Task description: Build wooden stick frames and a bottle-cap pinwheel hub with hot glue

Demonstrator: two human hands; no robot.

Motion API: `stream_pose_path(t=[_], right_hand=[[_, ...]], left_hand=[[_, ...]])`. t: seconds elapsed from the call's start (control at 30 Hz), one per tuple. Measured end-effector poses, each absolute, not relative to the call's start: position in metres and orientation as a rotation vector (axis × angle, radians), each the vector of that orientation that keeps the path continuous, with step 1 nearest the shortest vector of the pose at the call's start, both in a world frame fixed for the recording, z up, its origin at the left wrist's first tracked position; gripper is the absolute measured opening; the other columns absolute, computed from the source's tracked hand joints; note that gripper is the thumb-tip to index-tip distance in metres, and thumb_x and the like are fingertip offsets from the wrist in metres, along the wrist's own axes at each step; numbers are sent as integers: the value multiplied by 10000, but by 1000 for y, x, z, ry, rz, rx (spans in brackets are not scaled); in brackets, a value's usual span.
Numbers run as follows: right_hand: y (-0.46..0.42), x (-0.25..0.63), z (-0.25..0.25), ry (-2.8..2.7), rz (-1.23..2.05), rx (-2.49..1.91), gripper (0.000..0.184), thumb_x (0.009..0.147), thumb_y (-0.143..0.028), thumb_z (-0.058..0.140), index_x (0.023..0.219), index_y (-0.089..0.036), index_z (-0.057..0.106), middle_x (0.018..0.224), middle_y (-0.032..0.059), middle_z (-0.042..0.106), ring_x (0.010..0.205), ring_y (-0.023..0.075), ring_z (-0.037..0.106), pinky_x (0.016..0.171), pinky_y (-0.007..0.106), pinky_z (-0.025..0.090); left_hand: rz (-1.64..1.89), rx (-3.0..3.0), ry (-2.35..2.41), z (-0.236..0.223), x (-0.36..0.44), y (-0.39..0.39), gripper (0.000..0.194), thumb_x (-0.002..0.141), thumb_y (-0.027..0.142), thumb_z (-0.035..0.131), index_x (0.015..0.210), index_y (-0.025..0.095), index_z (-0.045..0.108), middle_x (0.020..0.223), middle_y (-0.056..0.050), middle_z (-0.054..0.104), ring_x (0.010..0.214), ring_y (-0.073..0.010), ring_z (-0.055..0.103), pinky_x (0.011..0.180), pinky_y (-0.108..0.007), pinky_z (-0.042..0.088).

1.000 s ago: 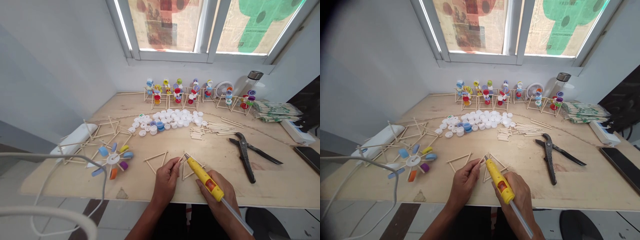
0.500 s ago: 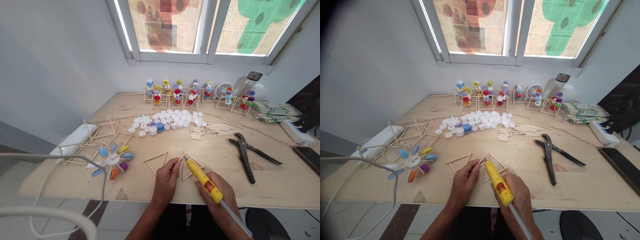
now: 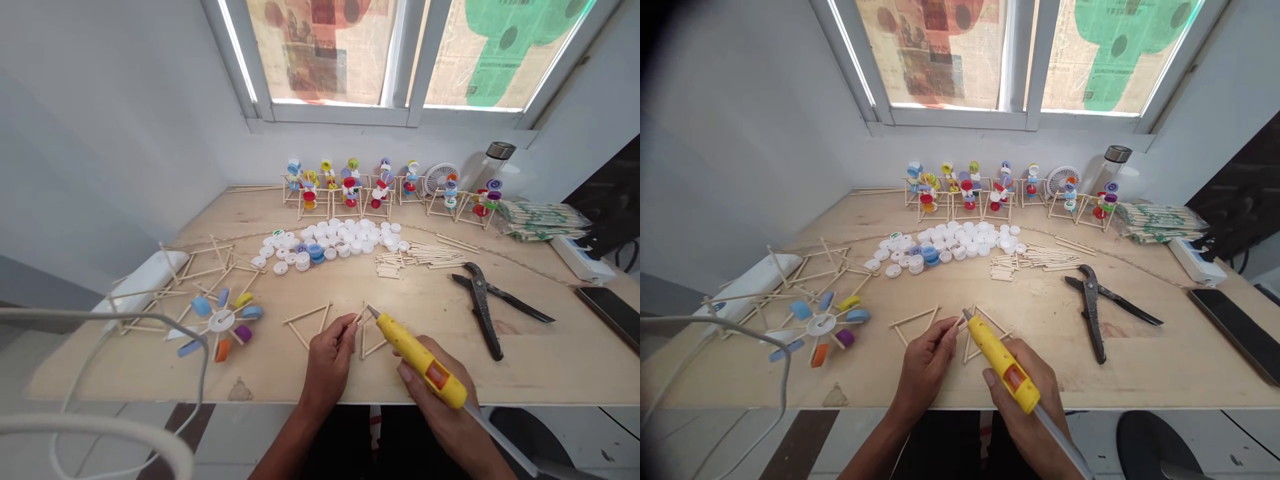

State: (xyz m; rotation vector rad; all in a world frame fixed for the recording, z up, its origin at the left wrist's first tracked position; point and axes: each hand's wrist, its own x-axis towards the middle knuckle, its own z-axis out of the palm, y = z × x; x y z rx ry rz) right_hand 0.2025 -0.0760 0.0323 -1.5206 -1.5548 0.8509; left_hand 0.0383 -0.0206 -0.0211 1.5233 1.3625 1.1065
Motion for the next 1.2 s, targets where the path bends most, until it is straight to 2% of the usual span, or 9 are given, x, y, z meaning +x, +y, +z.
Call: stream_pose_path(t=[0.1,0.2,0.37,0.43,0.53,0.7,0.8,0.93,1.2], right_hand=[[-75,200,34,-1661,901,-1471,159,846,-340,505,779,-202,547,725,-2,609,635,134,563,584,224,458],[-78,209,43,-1664,741,-1495,134,840,-339,517,840,-219,578,747,-5,635,648,145,594,564,221,467],[-87,260,62,-1652,-53,-1622,262,824,-435,533,994,-244,592,921,34,673,825,207,643,648,265,495],[-86,287,64,-1685,-257,-1705,318,845,-462,492,1041,-226,577,976,62,658,865,221,638,653,282,490],[-78,326,56,-1771,-536,-1647,276,842,-413,527,1012,-203,583,955,72,646,831,211,636,657,278,479],[-57,381,21,-1992,-583,-1478,268,822,-293,584,1062,-176,560,993,101,639,882,238,622,788,335,464],[-50,402,8,-2041,-639,-1534,236,864,-276,502,1068,-168,555,995,113,645,888,243,617,761,341,461],[-43,413,1,-2130,-647,-1679,255,912,-282,371,1036,-160,556,1015,144,638,891,251,597,757,362,440],[-30,428,-8,-2284,-676,-1745,195,886,-207,410,1000,-153,558,1005,135,638,893,260,558,747,363,406]], left_hand=[[1098,1523,1355,-21,38,-21,328,852,353,481,1041,137,639,603,12,575,550,-116,527,543,-196,439],[1094,1532,1375,-22,37,-21,319,852,346,484,1027,131,643,554,26,534,541,-115,520,546,-193,436],[1087,1536,1381,-23,36,-21,335,859,353,476,1067,148,640,636,7,591,532,-106,515,564,-199,444],[1086,1542,1380,-24,36,-21,342,861,357,472,1083,156,636,698,-6,621,524,-100,511,564,-200,446],[1090,1544,1370,-25,36,-21,346,860,362,472,1092,162,634,761,-17,640,534,-98,520,562,-199,447],[1093,1532,1377,-25,36,-20,361,852,375,476,1089,154,636,702,-8,627,531,-105,521,542,-199,441],[1104,1506,1383,-23,37,-21,358,838,374,495,1071,146,642,680,-6,625,538,-112,526,539,-203,441],[1109,1461,1376,-22,38,-21,356,823,381,514,1042,137,651,520,29,537,514,-126,522,525,-208,439],[1110,1483,1378,-21,38,-20,352,826,381,512,1043,144,657,518,34,531,483,-115,502,510,-203,429]])
